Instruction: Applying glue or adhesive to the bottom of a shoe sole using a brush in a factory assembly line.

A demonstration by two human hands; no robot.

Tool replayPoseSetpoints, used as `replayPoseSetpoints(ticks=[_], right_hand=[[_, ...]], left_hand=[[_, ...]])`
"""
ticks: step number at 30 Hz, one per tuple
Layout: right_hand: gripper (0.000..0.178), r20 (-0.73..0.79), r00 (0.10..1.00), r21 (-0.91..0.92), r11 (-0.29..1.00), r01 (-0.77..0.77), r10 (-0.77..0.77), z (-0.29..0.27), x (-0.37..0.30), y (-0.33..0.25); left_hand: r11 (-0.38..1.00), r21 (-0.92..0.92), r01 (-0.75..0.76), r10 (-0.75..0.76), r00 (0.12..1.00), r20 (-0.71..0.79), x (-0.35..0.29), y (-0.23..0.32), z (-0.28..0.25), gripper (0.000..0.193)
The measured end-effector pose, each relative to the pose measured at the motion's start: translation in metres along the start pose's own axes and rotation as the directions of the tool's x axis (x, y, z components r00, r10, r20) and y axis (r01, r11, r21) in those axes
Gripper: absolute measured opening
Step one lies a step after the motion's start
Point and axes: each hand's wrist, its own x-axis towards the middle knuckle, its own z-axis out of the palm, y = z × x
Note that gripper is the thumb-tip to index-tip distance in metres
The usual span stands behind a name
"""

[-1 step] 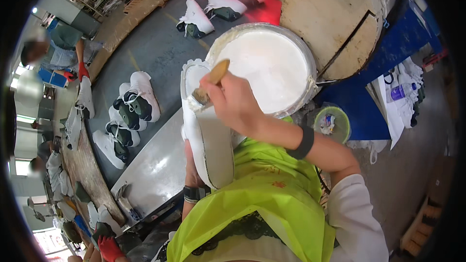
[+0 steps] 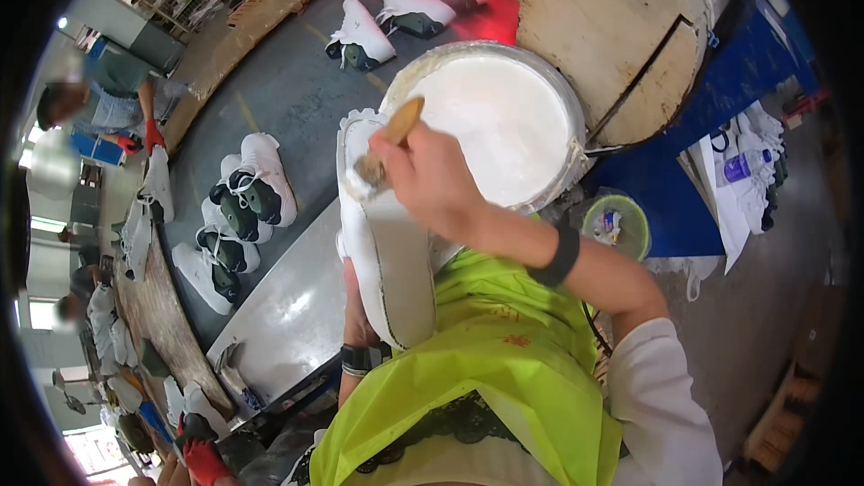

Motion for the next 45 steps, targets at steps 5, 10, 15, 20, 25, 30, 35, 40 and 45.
replayPoseSetpoints(ticks=[5, 10, 15, 20, 25, 30, 35, 40, 45], right_hand=[[0.026, -0.147, 0.989, 0.199, 0.98, 0.007, 0.023, 0.008, 0.03, -0.005], [0.024, 0.055, 0.998, -0.03, 1.0, 0.007, -0.005, 0.004, -0.013, -0.009], [0.025, 0.062, 0.998, -0.002, 1.0, 0.015, -0.014, 0.004, 0.016, -0.009], [0.026, -0.05, 0.985, -0.122, 0.98, 0.16, -0.167, -0.006, 0.052, 0.007], [0.02, 0.052, 0.937, -0.193, 0.917, 0.349, -0.346, -0.018, -0.004, 0.027], [0.022, 0.265, 0.87, -0.059, 0.893, 0.446, -0.416, -0.016, -0.034, 0.009], [0.025, 0.301, 0.95, -0.115, 0.986, 0.12, -0.081, 0.009, 0.026, -0.013], [0.027, 0.045, 0.977, -0.346, 0.914, 0.21, -0.207, 0.012, 0.066, 0.013], [0.027, -0.035, 0.996, -0.057, 0.994, -0.089, 0.088, -0.023, 0.04, 0.015]], left_hand=[[0.994, 0.095, -0.05, 0.05, 0.999, 0.0, -0.005, -0.004, 0.0, 0.072], [0.989, 0.124, -0.082, 0.085, 0.996, -0.019, -0.007, -0.001, -0.005, 0.072], [0.993, 0.106, -0.054, 0.051, 0.998, 0.033, -0.011, 0.002, -0.01, 0.072], [0.999, 0.022, 0.03, -0.029, 0.998, -0.056, -0.024, 0.003, -0.001, 0.073], [0.94, 0.306, -0.148, 0.203, 0.967, -0.155, -0.026, 0.008, 0.009, 0.074], [0.991, 0.121, -0.059, 0.06, 0.998, -0.011, -0.026, 0.017, 0.01, 0.075], [0.951, 0.287, -0.111, 0.154, 0.979, -0.133, -0.04, 0.015, 0.022, 0.077], [0.953, 0.265, -0.145, 0.201, 0.96, -0.196, -0.042, 0.025, 0.034, 0.077], [0.908, 0.245, -0.341, 0.32, 0.94, 0.123, 0.018, 0.102, 0.004, 0.071]])
